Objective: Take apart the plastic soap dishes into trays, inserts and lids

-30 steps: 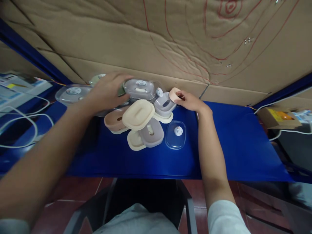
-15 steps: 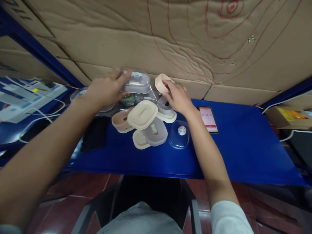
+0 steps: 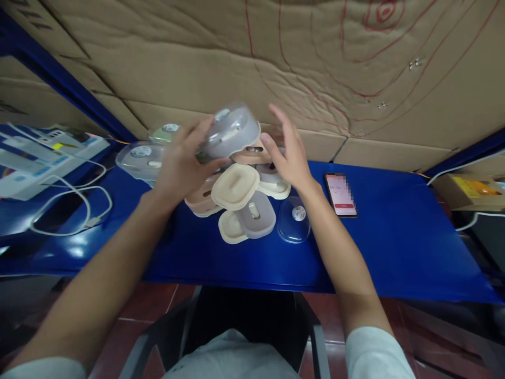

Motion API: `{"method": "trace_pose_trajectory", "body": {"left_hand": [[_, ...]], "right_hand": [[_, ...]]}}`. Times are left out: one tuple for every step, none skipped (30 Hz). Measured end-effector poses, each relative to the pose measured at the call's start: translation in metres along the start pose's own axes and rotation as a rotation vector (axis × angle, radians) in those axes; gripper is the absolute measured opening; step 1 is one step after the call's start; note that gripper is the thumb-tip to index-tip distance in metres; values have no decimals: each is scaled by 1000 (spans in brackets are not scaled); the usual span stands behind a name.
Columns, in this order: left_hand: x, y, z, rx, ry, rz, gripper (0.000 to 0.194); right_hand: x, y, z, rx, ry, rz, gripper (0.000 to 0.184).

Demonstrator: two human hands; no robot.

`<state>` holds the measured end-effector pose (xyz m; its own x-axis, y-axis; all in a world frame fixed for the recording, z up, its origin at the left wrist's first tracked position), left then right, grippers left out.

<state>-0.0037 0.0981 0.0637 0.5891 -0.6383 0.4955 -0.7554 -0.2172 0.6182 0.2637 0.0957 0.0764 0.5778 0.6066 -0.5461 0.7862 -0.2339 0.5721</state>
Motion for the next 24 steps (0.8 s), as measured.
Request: {"method": "trace_pose_trajectory", "body": {"left_hand": [[4,-8,3,0,-20,12,89],[8,-14,5,-12,-36,28,86],[11,-20,7,-31,-47,47,85],[12,-24,9,-51,-53,64,84],[13,-26,10,-68,-52,85,84],[13,-26,12,-83,-42,117,83],[11,-25,13,-100,-24,164,83],[10,-24,14,-115,-2,229,82],[8,-22,15,-132,23,305,79],[6,-21,16,-148,51,394,76],[3,-21,17,-157,79,483,74],[0,-21,18,-158,108,557,73],[-3,-21,18,-153,140,613,72],[-7,-22,18,-138,176,645,72],[-11,-23,18,-113,210,652,72],[-16,-24,18,-79,241,648,72],[-21,-25,18,-36,265,622,71],[-26,-25,18,9,276,562,72],[-31,-25,19,49,276,474,74],[-35,-26,20,77,268,371,77],[-39,-26,21,90,256,268,81],[-42,-28,22,93,246,178,85],[-45,-30,24,87,241,116,89],[-47,-32,26,80,243,87,91]], "right_hand": [[-2,3,-1,3,10,-3,74],[-5,3,-2,-18,29,-10,80],[-7,3,-3,-55,51,-14,83],[-9,1,-3,-90,66,-16,83],[-10,0,-4,-114,73,-20,82],[-12,-2,-4,-128,75,-21,79],[-14,-3,-4,-135,71,-18,78],[-16,-4,-3,-135,66,-13,77],[-19,-5,-3,-136,64,-10,79],[-21,-6,-2,-141,64,-7,81],[-23,-6,-1,-152,62,0,85],[-25,-7,0,-169,60,7,89],[-26,-8,0,-185,58,10,93],[-26,-8,1,-197,58,12,96],[-26,-8,1,-204,61,16,98],[-25,-8,1,-202,67,23,98],[-24,-7,1,-197,75,32,96],[-23,-5,0,-191,81,45,93],[-21,-3,0,-187,81,61,88],[-20,-1,0,-182,74,75,81],[-19,2,0,-176,63,85,74],[-18,6,0,-169,47,93,68],[-17,9,0,-166,31,101,63],[-17,12,0,-161,23,104,60]]}}
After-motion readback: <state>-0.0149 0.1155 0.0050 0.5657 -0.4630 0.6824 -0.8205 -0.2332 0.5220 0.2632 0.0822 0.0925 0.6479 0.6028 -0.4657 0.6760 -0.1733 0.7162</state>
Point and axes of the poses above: each hand's wrist, its own z-axis away from the middle knuckle, its own y-axis out of the back of the hand, x = y × z, the point moved 3 cm from there along -z, towards the middle knuckle, and after that the axes turned 1 degree about y, right-handed, at the moved point
